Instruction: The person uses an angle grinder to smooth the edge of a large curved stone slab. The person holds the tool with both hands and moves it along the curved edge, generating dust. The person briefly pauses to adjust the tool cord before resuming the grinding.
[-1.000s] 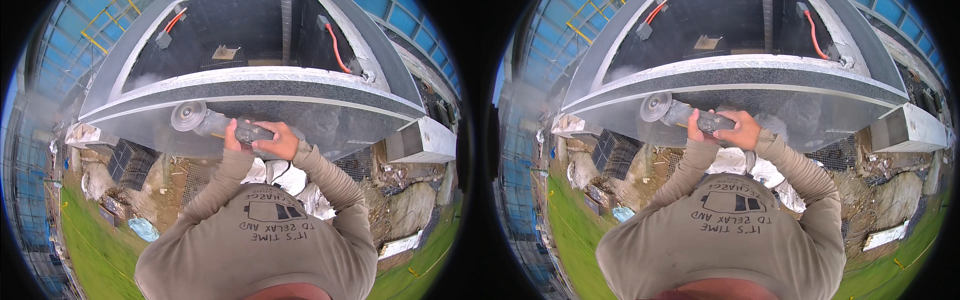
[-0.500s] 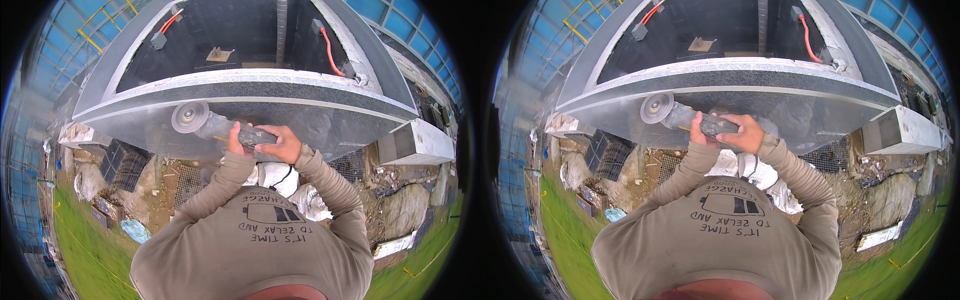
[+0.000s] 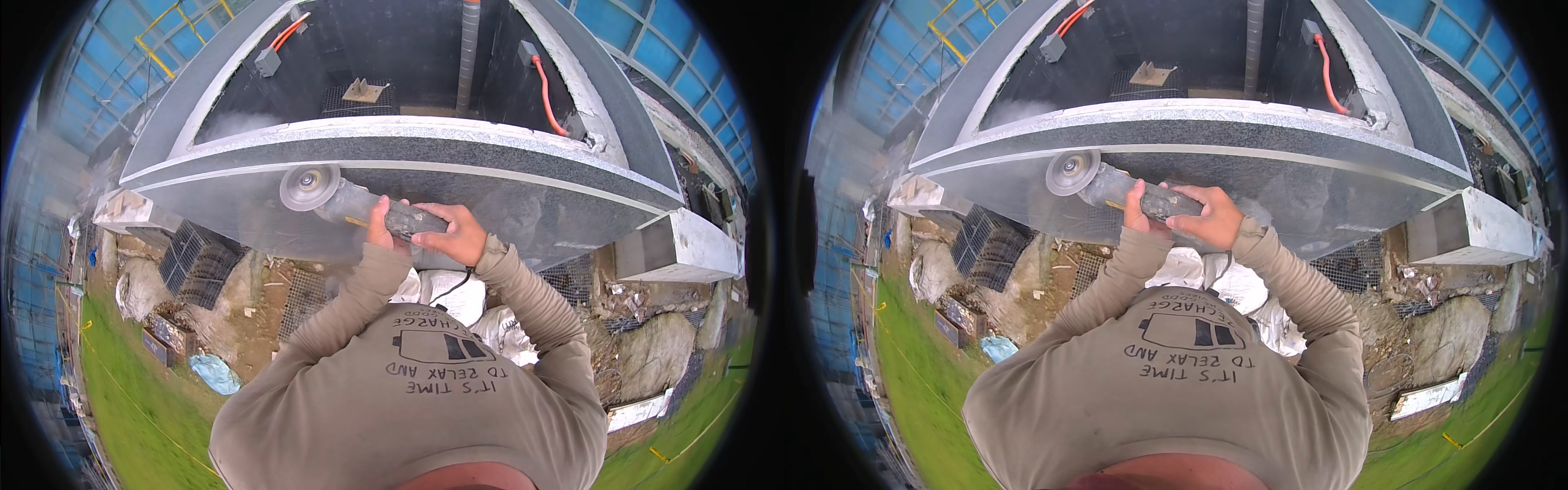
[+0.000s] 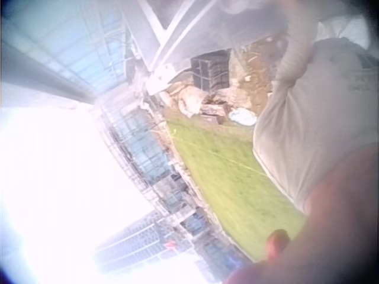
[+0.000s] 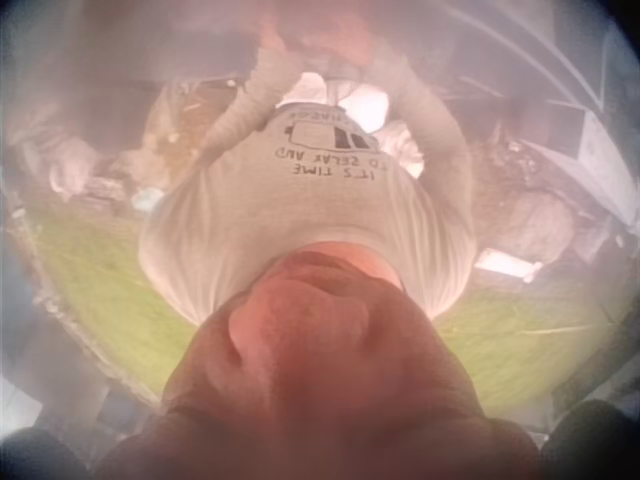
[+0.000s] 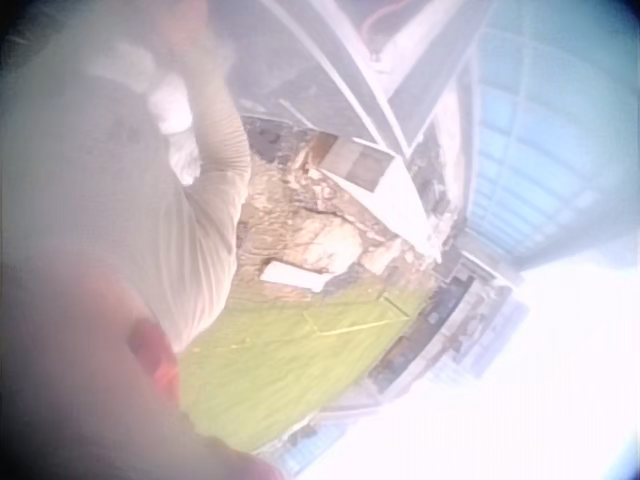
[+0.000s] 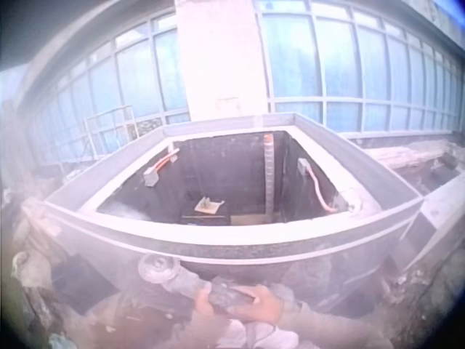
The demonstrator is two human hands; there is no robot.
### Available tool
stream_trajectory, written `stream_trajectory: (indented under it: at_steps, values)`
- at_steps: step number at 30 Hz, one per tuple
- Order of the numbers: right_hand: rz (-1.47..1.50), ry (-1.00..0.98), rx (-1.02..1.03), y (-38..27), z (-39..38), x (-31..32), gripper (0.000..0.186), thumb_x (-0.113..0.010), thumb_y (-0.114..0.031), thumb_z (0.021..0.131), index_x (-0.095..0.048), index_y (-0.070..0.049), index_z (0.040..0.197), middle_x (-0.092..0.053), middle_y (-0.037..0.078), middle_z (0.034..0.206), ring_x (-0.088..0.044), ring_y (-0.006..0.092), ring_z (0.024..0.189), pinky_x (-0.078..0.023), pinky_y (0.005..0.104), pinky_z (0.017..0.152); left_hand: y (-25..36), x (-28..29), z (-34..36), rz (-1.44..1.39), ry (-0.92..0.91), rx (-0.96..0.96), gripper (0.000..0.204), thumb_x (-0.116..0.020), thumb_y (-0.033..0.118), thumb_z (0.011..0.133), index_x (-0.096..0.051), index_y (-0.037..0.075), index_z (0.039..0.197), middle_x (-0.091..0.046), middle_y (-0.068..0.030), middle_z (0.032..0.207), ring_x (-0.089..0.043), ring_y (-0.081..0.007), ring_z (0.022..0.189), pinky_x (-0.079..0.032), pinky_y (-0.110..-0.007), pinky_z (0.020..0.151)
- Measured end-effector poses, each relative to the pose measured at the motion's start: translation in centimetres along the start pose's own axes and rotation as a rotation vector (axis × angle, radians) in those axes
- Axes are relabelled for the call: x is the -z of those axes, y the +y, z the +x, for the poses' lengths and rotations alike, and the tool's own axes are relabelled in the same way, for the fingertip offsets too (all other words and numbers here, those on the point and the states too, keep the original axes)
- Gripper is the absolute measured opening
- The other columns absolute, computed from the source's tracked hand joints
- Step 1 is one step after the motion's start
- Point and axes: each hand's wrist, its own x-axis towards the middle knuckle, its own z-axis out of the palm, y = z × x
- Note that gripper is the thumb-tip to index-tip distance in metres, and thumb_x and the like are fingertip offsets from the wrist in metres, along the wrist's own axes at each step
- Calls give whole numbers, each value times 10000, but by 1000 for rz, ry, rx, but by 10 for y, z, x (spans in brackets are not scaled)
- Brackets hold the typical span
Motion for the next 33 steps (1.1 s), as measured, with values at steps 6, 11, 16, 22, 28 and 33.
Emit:
stream_trajectory:
  at_steps: [6, 11, 16, 22, 28, 33]
  values:
    - [-43, 3, -15, -5, -34, 20, 566, -736, -129, 842, -558, -12, 1367, -692, 101, 1037, -623, 82, 745, -527, 240, 659, -31, -8, -9, 1, -37, 40, 380, -666, 405, 900, -557, 91, 1084, -602, -48, 1014, -600, -192, 968, -481, -372, 874]
    - [-32, 15, -15, -3, -39, 23, 562, -734, -123, 841, -561, -10, 1364, -696, 94, 1008, -615, 74, 737, -515, 239, 639, -40, -12, -11, 1, -56, 28, 376, -669, 413, 897, -554, 101, 1073, -600, -42, 1012, -600, -191, 962, -480, -379, 867]
    - [-5, 11, 52, 0, -30, 18, 562, -738, -165, 852, -544, 72, 1323, -643, 50, 751, -575, 77, 627, -457, 243, 528, -32, -6, -5, -12, -33, 39, 384, -671, 422, 895, -559, 98, 1069, -605, -39, 991, -606, -195, 950, -482, -375, 867]
    - [-8, -2, 52, 2, -7, 7, 556, -740, -176, 849, -554, 69, 1312, -642, 52, 748, -574, 79, 618, -456, 247, 525, -14, 2, 7, -27, 29, 37, 410, -648, 446, 894, -631, 52, 1007, -650, -67, 934, -642, -229, 899, -519, -378, 839]
    - [-48, 24, 34, 5, 4, 3, 586, -753, -216, 817, -573, 43, 1311, -701, 110, 933, -620, 90, 685, -506, 256, 581, 1, 2, 5, -28, -13, 100, 439, -680, 446, 884, -576, 69, 1082, -614, -57, 977, -621, -212, 922, -498, -382, 848]
    - [-64, 32, 52, 4, -19, 10, 559, -742, -185, 825, -577, 38, 1310, -701, 106, 951, -626, 91, 702, -514, 252, 609, -18, -4, -3, -12, -6, 22, 413, -676, 431, 883, -587, 69, 1062, -627, -66, 975, -629, -222, 907, -503, -386, 847]
